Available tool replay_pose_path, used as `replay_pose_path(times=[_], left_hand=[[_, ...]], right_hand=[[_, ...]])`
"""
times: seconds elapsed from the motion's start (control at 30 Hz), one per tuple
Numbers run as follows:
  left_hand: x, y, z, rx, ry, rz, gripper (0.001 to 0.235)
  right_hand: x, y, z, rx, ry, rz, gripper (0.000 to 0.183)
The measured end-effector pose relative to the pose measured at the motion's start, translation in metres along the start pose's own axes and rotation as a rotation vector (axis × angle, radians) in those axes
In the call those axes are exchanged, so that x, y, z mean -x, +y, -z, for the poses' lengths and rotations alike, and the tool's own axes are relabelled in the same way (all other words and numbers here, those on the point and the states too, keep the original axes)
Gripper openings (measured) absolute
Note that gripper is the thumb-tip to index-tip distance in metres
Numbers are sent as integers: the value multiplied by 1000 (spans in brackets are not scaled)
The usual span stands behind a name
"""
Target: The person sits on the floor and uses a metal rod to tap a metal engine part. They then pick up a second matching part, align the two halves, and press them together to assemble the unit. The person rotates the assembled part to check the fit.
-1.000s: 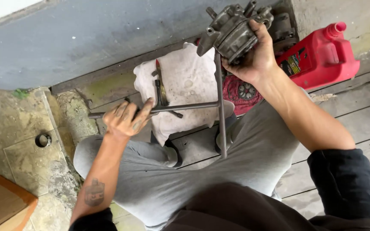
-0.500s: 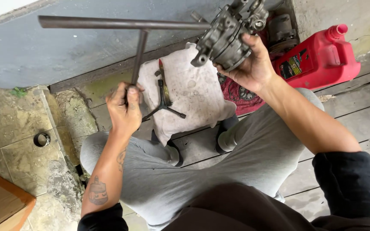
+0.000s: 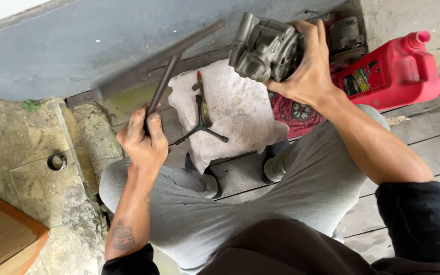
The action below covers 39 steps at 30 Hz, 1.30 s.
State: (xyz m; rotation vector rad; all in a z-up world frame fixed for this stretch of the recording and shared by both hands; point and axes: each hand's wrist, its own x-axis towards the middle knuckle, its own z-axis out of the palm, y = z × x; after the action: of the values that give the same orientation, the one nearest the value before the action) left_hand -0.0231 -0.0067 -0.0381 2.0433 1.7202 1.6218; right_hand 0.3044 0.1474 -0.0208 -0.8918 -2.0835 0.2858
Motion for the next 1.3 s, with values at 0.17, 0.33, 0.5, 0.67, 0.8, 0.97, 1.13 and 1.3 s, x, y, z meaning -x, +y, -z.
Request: replay_pose_path(times=[0.17,0.33,0.5,0.67,0.8,0.97,1.13,1.3], left_hand=[[-3,-16,-3,-218,-59,-93,17],[0,-15,-1,-509,-140,-229,16],[12,-20,-7,-349,40,-353,33],[12,-29,-10,-451,-86,-357,18],[20,-36,-12,-470,-101,-386,21],[20,-36,-16,-344,16,-451,20],[5,-43,-16,-249,-95,-232,29],[-12,-26,7,76,179,29,33]], right_hand=[[5,16,2,107,-118,101,95],[-1,16,6,187,-154,182,88],[0,26,7,268,-176,240,96],[1,29,7,324,-198,230,102],[-1,14,13,317,-153,226,90],[0,16,18,290,-125,241,90],[-6,3,23,110,-127,201,84],[-1,19,16,-6,-99,122,82]])
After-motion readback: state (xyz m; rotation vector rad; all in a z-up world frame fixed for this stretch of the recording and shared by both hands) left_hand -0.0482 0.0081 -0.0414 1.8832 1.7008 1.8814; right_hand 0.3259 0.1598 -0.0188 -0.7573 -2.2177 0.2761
